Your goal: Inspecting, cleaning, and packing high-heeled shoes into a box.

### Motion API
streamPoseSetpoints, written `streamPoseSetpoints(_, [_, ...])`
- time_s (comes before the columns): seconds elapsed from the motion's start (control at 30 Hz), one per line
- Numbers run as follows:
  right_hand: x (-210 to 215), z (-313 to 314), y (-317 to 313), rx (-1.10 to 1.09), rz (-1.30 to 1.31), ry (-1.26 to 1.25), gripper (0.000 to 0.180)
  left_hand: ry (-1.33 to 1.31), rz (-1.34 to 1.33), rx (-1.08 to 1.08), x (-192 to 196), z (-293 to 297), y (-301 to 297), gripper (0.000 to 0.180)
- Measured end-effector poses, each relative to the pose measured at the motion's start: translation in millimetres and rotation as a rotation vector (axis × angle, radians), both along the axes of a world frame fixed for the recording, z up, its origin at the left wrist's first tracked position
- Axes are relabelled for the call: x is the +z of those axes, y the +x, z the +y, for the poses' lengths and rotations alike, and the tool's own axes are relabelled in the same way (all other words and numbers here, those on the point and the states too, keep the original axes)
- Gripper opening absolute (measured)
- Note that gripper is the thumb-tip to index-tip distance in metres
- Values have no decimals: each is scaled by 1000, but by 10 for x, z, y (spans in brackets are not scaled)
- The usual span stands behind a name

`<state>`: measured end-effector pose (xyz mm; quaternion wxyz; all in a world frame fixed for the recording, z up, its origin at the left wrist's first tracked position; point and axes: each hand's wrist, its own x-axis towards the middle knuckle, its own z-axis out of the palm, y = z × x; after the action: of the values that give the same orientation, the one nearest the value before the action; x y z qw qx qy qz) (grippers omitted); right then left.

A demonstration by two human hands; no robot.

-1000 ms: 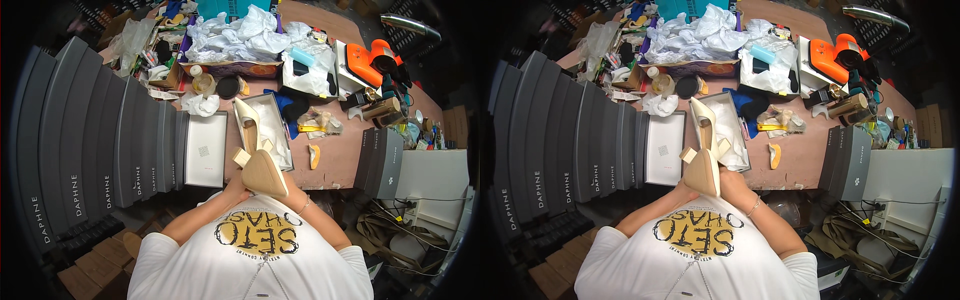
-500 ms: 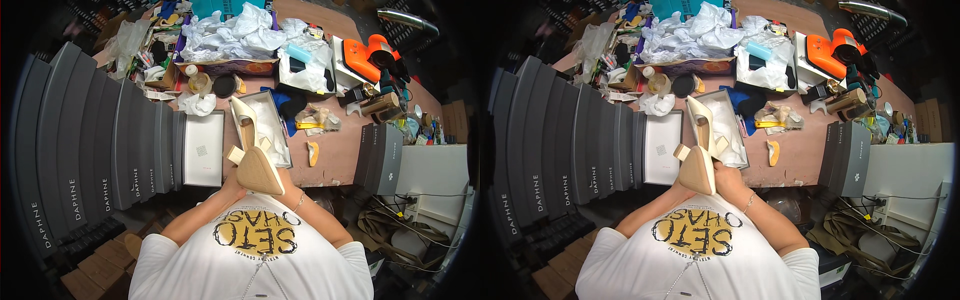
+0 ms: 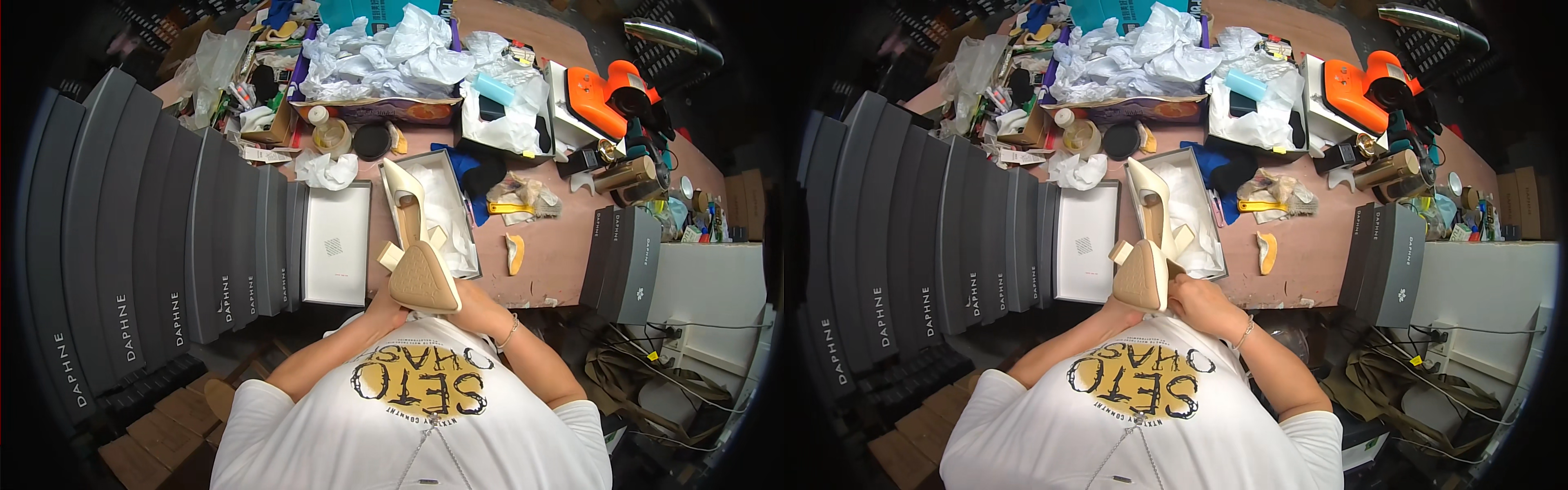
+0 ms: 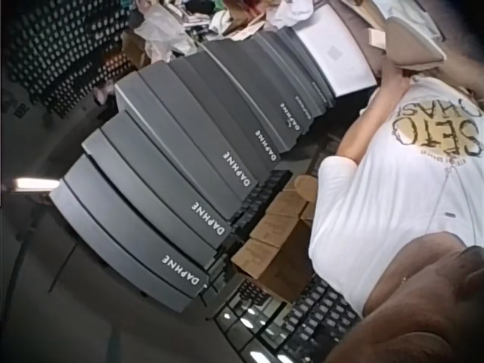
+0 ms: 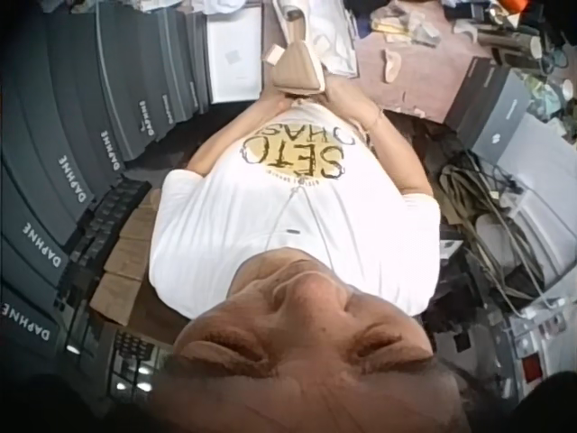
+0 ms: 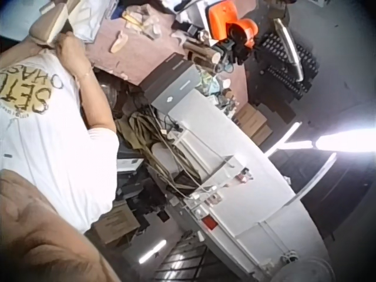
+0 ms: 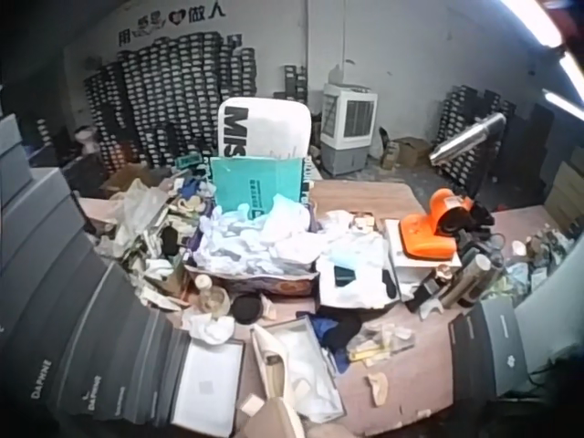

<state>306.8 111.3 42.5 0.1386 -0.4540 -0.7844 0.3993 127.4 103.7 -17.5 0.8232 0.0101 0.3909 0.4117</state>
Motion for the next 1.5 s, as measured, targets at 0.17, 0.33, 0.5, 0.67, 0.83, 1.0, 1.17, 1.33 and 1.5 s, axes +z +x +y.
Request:
streamPoseSetpoints(0.17, [-171,-77,-154,-209,-177,-28,12,148,158,-194,88,61,7,28])
streamPoseSetpoints(0.33, [-93,5,19,66,-6,66,16,362,422,-226,162,23,21,28])
streamPoseSetpoints(0.5, [-144,-24,-148,-126,-173,42,17,71,201,-170,120,75,22,22])
streamPoseSetpoints(0.67, [101,93,130,-28,43,-85,14,27,50,6,-120,22,-15,29])
streamPoseSetpoints(0.83, [217,22,234,-269,122,-103,13,-214,-27,204,34,143,59,28])
streamPoseSetpoints(1.0, [107,-7,-6,-168,-4,133,16,-46,-1,36,-51,84,14,29])
streamPoseSetpoints(1.17, [-46,-39,-161,-45,-349,1,16,49,82,-85,62,47,14,26])
streamPoseSetpoints(1.33, [1,1,20,-12,-36,45,13,253,295,-253,62,21,-7,24])
streamPoseSetpoints(1.5, [-130,-77,-122,-138,-156,75,14,111,-4,-160,37,58,-28,24])
